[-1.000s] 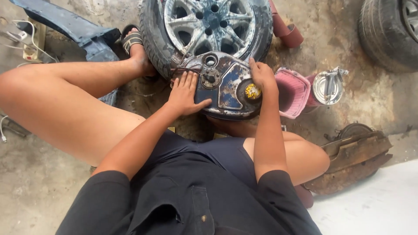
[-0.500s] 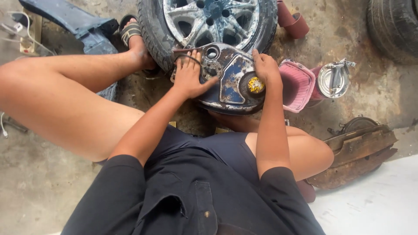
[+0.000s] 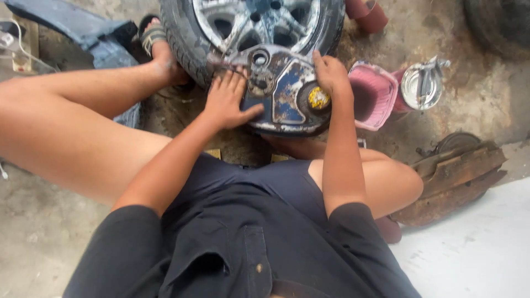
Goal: The person scrubs a motorcycle fuel tank with a small abrasive pad, focusing on the surface and edges. The person repeatedly rubs the tank while seated on the floor, with a tire and other motorcycle parts nearby.
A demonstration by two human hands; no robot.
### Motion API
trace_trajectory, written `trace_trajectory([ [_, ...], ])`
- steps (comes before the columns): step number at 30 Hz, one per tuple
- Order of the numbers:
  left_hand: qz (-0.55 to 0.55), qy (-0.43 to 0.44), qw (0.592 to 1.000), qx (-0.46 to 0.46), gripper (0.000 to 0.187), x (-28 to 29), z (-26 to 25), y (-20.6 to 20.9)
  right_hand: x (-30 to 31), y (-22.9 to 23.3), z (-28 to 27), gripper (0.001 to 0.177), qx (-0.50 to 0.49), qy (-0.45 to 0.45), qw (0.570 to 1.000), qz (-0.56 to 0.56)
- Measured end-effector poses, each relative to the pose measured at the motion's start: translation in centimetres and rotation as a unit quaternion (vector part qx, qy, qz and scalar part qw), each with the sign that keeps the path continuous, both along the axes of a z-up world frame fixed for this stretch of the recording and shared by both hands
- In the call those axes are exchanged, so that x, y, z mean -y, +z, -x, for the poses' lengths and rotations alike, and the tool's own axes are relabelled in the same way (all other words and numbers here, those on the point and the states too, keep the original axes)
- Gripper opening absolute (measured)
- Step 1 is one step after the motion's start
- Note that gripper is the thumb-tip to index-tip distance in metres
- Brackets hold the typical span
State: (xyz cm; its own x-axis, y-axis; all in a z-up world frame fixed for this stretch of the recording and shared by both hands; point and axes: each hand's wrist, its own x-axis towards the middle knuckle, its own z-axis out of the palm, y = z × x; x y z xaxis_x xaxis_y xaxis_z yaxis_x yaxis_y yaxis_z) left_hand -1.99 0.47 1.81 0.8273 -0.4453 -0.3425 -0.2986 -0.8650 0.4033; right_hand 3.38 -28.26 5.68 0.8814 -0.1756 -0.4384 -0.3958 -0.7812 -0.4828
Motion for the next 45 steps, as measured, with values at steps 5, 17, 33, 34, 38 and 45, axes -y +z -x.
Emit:
trace_trajectory([
  [5, 0.033, 0.079, 0.996, 0.001, 0.116, 0.8, -0.8, -0.8, 0.0, 0.1, 0.3, 0.061, 0.003, 0.0, 1.0, 0.007],
  [17, -0.005, 0.058, 0.998, 0.022, 0.122, 0.4, -0.2, -1.5, -0.1, -0.1, 0.4, 0.059, -0.016, -0.001, 1.0, 0.006],
  [33, -0.009, 0.015, 0.999, 0.042, 0.109, 0.3, -1.2, -2.5, -0.5, 0.7, 1.1, 0.052, -0.022, -0.025, 0.999, -0.035],
  [34, 0.015, 0.049, 0.998, 0.039, 0.105, 0.5, -2.2, -2.9, -0.7, 1.3, 0.9, 0.051, -0.025, -0.031, 0.999, -0.037],
  [38, -0.011, 0.043, 0.999, 0.004, 0.112, 0.5, -0.8, -1.3, 0.3, -0.3, 0.8, 0.055, -0.004, -0.019, 0.999, -0.033],
  [45, 0.001, 0.009, 0.999, 0.05, 0.105, -0.1, -1.6, -1.7, 5.2, -4.0, -1.1, 0.09, -0.012, -0.093, 0.963, -0.251],
])
